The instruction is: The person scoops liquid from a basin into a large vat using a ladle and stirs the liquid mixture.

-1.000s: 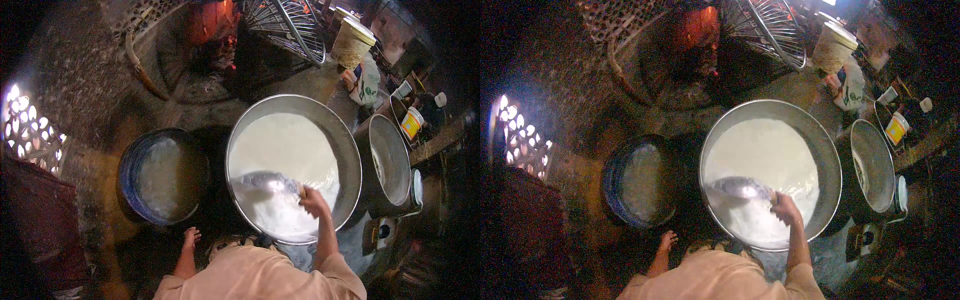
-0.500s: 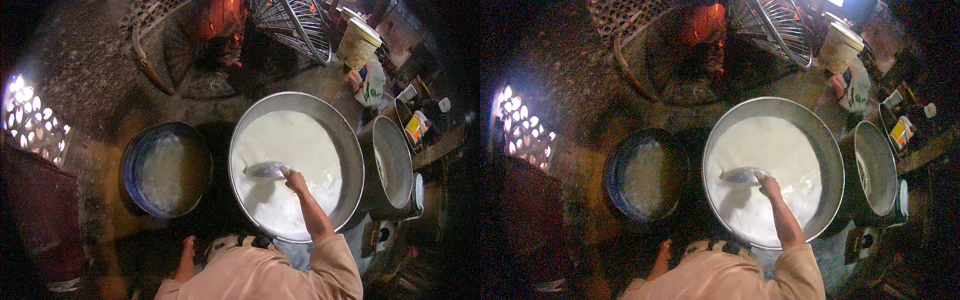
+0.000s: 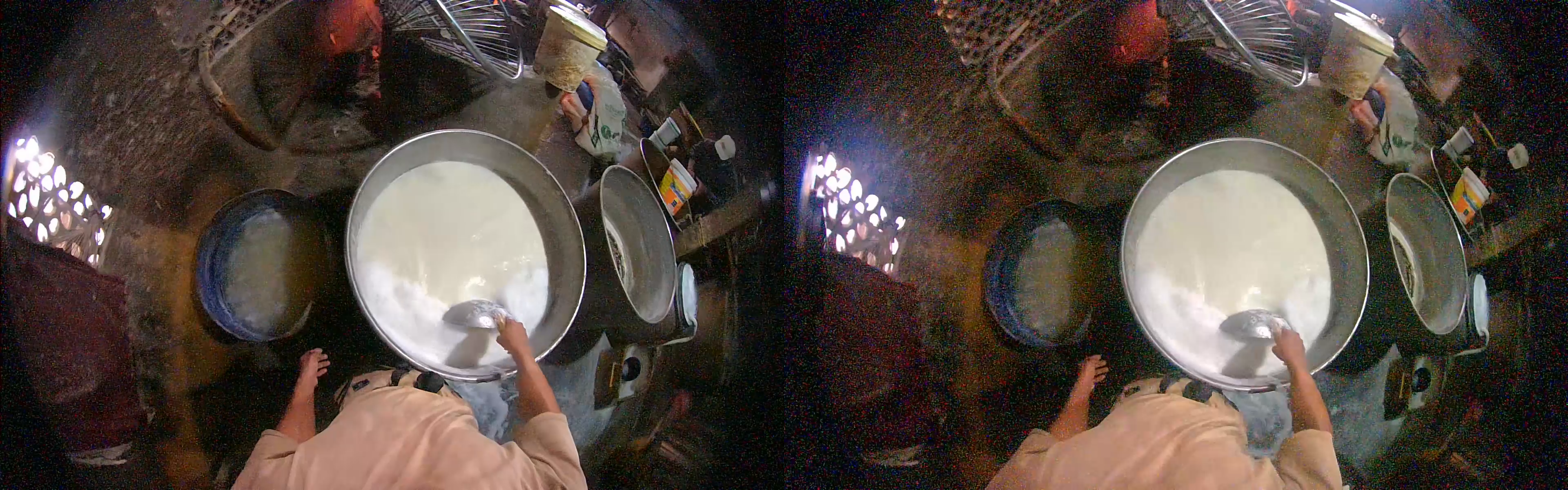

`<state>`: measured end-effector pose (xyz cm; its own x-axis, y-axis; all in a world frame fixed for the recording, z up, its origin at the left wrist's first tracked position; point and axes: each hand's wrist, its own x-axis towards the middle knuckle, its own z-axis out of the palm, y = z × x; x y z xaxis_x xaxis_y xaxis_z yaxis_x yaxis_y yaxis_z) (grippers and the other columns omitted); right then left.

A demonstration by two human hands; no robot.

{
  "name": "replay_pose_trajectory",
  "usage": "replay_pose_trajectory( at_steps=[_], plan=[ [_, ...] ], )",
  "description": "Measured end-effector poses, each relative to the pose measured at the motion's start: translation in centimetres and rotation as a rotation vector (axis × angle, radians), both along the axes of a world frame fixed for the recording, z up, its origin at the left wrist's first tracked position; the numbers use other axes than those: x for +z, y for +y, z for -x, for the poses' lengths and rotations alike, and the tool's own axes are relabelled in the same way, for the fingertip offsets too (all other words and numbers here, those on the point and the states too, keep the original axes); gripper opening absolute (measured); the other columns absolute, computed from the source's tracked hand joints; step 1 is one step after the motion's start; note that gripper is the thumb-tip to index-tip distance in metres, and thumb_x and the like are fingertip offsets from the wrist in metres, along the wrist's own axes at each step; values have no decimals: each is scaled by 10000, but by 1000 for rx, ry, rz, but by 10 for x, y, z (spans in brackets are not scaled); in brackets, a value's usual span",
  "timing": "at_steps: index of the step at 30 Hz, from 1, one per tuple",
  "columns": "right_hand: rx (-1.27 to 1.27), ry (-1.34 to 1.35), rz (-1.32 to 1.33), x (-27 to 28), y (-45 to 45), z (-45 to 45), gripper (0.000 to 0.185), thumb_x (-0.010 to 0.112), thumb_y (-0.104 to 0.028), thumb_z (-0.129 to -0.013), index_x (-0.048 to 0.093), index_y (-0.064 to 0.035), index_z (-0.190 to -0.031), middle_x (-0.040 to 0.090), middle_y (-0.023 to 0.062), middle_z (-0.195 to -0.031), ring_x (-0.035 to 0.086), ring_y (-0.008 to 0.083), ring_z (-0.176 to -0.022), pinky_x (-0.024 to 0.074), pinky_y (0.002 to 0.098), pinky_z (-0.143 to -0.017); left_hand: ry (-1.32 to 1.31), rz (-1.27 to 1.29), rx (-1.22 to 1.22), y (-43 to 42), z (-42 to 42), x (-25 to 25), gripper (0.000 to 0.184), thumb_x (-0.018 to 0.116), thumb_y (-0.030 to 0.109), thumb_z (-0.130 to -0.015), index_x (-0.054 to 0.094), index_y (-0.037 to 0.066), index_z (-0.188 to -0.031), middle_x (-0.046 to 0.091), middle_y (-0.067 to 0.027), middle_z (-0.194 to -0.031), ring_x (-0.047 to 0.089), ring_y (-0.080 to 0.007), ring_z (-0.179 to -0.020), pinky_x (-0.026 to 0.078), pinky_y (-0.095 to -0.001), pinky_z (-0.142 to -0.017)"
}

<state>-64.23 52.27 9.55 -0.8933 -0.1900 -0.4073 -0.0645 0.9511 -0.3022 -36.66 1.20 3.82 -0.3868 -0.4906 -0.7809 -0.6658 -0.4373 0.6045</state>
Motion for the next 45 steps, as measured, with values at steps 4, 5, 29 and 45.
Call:
replay_pose_trajectory(
  at_steps=[4,5,29,45],
  plan=[
    [14,-26,-31,67,56,-5,364,640,-179,-666,611,14,-972,632,256,-902,603,408,-907,483,458,-807,-64,17,-47,32,19,20,407,503,170,-829,508,62,-1221,643,-88,-988,647,-215,-770,494,-337,-617],
    [-78,-52,18,74,71,0,365,631,-157,-669,612,16,-990,626,262,-919,599,406,-915,477,451,-789,-79,0,-43,39,20,22,409,496,164,-830,504,60,-1226,641,-93,-997,646,-218,-783,494,-340,-636],
    [-460,-146,493,-21,7,46,275,608,-75,-672,561,-28,-939,547,66,-582,525,158,-432,439,309,-360,-91,138,95,61,-40,-1,358,675,70,-665,643,14,-1017,618,-93,-1075,557,-256,-1015,409,-368,-892],
    [-366,-379,500,96,-110,-39,369,629,-60,-647,521,-27,-998,557,68,-646,540,157,-469,481,308,-394,129,-108,134,-22,-17,-46,433,582,71,-786,492,-99,-1174,557,-201,-1095,615,-280,-888,549,-356,-679]
  ],
)
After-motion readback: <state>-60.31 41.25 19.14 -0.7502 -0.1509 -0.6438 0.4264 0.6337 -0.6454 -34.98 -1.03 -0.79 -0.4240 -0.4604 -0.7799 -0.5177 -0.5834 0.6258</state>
